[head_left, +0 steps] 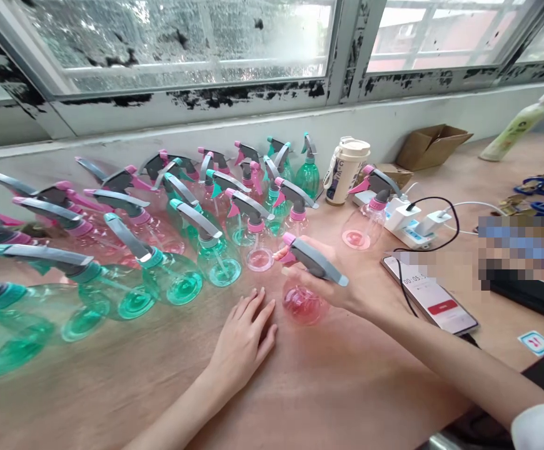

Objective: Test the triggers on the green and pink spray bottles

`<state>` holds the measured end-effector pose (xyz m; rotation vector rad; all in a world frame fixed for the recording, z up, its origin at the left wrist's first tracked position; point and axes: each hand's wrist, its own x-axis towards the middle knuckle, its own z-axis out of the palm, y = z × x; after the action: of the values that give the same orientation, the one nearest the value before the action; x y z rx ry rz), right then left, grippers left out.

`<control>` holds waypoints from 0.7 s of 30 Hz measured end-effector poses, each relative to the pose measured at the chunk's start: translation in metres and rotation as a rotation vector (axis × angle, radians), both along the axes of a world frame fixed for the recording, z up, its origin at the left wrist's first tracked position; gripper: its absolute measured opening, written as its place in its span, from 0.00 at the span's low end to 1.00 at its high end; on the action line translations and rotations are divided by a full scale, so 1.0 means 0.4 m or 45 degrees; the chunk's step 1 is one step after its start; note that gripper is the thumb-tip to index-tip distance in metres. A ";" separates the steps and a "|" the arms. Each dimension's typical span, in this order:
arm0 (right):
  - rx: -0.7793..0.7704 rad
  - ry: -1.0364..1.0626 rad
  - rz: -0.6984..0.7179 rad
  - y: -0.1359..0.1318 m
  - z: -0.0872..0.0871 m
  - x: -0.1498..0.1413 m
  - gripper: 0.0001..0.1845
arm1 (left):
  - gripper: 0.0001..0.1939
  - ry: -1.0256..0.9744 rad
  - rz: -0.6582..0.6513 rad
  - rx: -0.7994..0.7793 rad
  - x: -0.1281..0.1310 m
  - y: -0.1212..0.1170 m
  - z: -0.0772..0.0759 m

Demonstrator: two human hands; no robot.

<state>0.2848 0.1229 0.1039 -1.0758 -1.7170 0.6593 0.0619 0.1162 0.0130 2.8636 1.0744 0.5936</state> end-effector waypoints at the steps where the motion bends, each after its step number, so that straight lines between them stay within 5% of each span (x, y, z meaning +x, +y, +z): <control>1: 0.012 0.027 0.018 0.005 -0.004 -0.007 0.06 | 0.18 0.002 -0.001 0.000 0.002 0.000 -0.001; 12: 0.182 -0.054 0.147 0.027 -0.022 -0.021 0.10 | 0.18 0.063 0.006 0.025 0.006 -0.005 0.001; 17: 0.100 -0.046 0.173 0.026 -0.035 -0.021 0.03 | 0.18 0.040 0.007 0.014 0.008 -0.004 0.000; 21: 0.042 0.047 0.163 0.023 -0.040 -0.025 0.09 | 0.17 0.030 0.008 -0.009 0.005 -0.002 -0.002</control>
<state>0.2749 0.1322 0.0880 -0.9309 -1.7695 0.7240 0.0641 0.1155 0.0123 2.8697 1.0871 0.5565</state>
